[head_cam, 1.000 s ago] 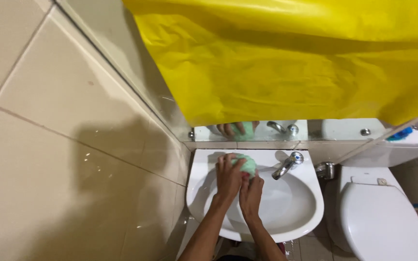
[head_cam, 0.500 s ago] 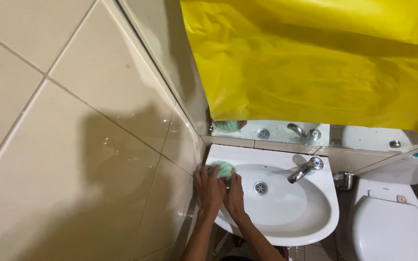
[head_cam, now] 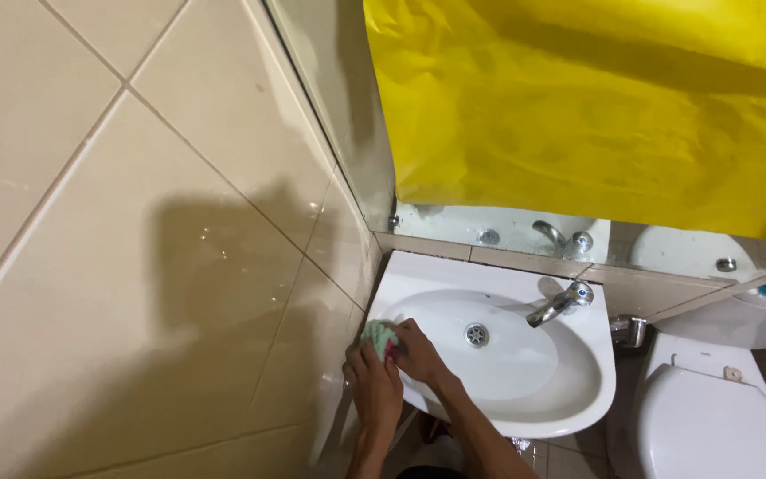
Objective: Cleaning a bathroom sink and faucet using a sponge and water, then wiping the mirror.
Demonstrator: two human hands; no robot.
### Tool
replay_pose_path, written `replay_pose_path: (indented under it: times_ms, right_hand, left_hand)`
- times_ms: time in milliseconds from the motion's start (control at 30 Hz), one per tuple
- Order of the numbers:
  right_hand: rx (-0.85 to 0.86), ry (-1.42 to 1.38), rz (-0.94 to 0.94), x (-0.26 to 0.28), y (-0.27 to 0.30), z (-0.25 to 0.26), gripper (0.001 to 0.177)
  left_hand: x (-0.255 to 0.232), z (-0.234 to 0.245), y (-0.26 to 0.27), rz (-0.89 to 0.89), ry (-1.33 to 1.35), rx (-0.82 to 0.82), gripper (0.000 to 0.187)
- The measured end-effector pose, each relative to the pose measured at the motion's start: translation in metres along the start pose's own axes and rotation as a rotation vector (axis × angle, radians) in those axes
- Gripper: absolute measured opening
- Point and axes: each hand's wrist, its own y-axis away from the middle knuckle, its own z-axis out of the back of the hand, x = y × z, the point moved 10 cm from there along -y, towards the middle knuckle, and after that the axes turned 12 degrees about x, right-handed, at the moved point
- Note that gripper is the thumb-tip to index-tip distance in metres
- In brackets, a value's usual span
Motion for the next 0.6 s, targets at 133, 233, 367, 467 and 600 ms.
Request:
replay_pose_path:
  times_ms: [133,233,367,467,600]
  right_hand:
    - [0.135,0.057,-0.116,0.005,0.007,0.004,0.055]
    - [0.112,0.093,-0.045,0.02,0.013,0.017,0.04]
    - [-0.181,0.112,-0.076,0.066,0.013,0.072,0.043]
    - [-0.371,0.294,-0.055,0.109,0.013,0.104,0.046]
    - [-0.49,0.476,-0.06,0.108,0.0,0.117,0.048]
  left_hand:
    - [0.0,0.002,0.013,-0.007,0.06,-0.019,0.059]
    - [-0.002,0.006,0.009,0.107,0.085,0.124,0.063]
    - [-0.027,0.018,-0.012,-0.111,0.094,-0.056,0.065]
    - [-0.045,0.029,-0.024,-0.191,0.048,-0.123,0.072]
    - [-0.067,0.041,-0.042,-0.236,-0.136,-0.164,0.078]
